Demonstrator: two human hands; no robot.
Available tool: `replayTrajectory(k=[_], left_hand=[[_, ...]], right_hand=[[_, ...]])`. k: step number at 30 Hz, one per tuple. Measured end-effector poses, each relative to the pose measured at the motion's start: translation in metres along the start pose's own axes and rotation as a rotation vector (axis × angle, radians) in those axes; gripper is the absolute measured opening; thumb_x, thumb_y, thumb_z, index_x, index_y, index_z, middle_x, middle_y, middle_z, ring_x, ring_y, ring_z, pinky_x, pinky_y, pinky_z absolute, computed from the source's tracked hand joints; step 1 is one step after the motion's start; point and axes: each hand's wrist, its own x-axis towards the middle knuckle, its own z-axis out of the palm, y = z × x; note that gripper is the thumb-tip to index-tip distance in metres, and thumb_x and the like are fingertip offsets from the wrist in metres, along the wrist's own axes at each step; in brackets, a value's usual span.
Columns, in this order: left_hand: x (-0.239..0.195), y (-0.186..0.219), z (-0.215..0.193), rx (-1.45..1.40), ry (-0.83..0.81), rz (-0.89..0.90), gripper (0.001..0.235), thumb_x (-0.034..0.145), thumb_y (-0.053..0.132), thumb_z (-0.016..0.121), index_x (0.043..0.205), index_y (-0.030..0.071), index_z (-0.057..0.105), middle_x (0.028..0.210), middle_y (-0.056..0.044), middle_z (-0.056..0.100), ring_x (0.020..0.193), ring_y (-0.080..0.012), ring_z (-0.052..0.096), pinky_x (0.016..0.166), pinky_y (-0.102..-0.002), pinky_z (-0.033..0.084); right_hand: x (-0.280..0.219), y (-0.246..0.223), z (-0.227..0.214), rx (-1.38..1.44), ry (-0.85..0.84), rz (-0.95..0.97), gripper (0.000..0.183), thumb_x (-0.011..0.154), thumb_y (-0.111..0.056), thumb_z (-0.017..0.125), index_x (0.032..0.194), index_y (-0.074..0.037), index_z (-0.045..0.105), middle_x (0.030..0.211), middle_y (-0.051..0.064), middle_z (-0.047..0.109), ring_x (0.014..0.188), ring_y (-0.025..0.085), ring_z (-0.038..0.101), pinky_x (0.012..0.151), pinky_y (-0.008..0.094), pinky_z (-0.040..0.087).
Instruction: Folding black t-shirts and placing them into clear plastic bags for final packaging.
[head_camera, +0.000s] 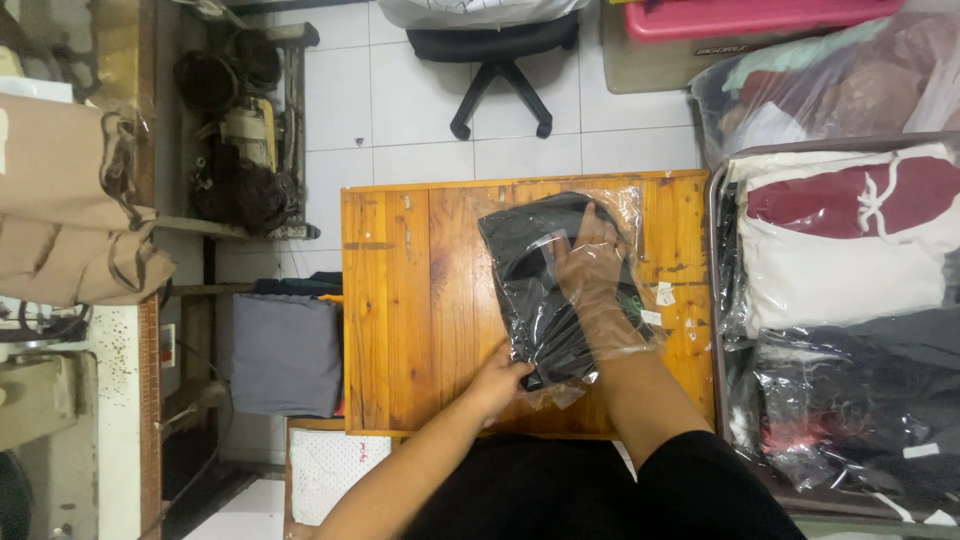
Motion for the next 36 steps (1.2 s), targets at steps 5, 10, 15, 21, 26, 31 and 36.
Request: replayTrajectory(k=[5,10,15,21,26,31,36], left_hand=[[0.001,0.068,0.019,0.798,0.321,0.394,0.061,0.074,0.031,0.061,0.126,0.009,0.037,0.123,-0.022,0.036,0.114,-0.0405,0.035,0.088,-0.050,0.031],[0.042,0.114,0.051,1.286,0.117,0.580,0.049,0.085,0.027,0.048,0.131,0.014,0.035,0.142,-0.014,0.015,0.125,-0.0341,0.022,0.089,-0.055,0.023],[0.106,0.085,0.044,1.391,0.207,0.687,0.025,0.076,0.031,0.058,0.098,0.021,0.062,0.098,0.005,0.055,0.095,-0.0176,0.044,0.072,-0.037,0.034],[0.109,0.083,0.045,1.072,0.342,1.077,0.004,0.076,0.018,0.058,0.076,0.017,0.062,0.069,0.002,0.057,0.069,-0.0165,0.053,0.062,-0.026,0.042],[0.087,0.093,0.045,0.980,0.217,1.116,0.006,0.080,0.011,0.052,0.080,0.010,0.058,0.072,-0.004,0.057,0.069,-0.0206,0.055,0.064,-0.028,0.044],[0.072,0.099,0.043,0.934,0.096,1.114,0.008,0.083,0.009,0.049,0.080,0.008,0.057,0.076,-0.007,0.058,0.074,-0.0225,0.056,0.070,-0.028,0.044],[0.065,0.103,0.040,0.955,0.050,1.093,0.007,0.081,0.008,0.051,0.078,0.008,0.057,0.077,-0.007,0.058,0.076,-0.0250,0.057,0.070,-0.031,0.044]], right_hand=[[-0.013,0.000,0.014,0.000,0.260,-0.093,0.061,0.084,-0.053,0.040,0.128,-0.011,0.042,0.121,0.019,0.040,0.119,0.038,0.033,0.091,0.044,0.029],[-0.013,0.011,0.047,-0.143,0.268,0.080,0.055,0.086,-0.043,0.040,0.135,-0.020,0.033,0.121,0.014,0.042,0.121,0.030,0.035,0.093,0.037,0.029],[-0.020,0.014,0.011,0.092,0.053,-0.025,0.064,0.079,-0.026,0.028,0.140,-0.028,0.011,0.132,0.023,0.022,0.123,0.044,0.020,0.092,0.053,0.026],[-0.019,0.030,0.043,-0.037,0.402,-0.109,0.053,0.076,-0.029,0.048,0.127,-0.019,0.042,0.115,0.025,0.039,0.115,0.042,0.033,0.091,0.052,0.027],[-0.022,0.028,0.044,0.089,0.192,-0.045,0.061,0.080,-0.028,0.043,0.136,-0.010,0.026,0.128,0.025,0.027,0.120,0.041,0.024,0.096,0.047,0.021],[-0.011,0.013,-0.007,0.023,-0.108,0.017,0.066,0.082,-0.038,0.041,0.139,-0.019,0.014,0.138,0.029,0.013,0.130,0.042,0.000,0.103,0.050,-0.002],[0.014,0.018,0.003,0.189,-0.160,0.186,0.050,0.089,-0.051,0.023,0.132,-0.027,0.033,0.142,0.016,0.015,0.132,0.030,0.004,0.102,0.045,0.007]])
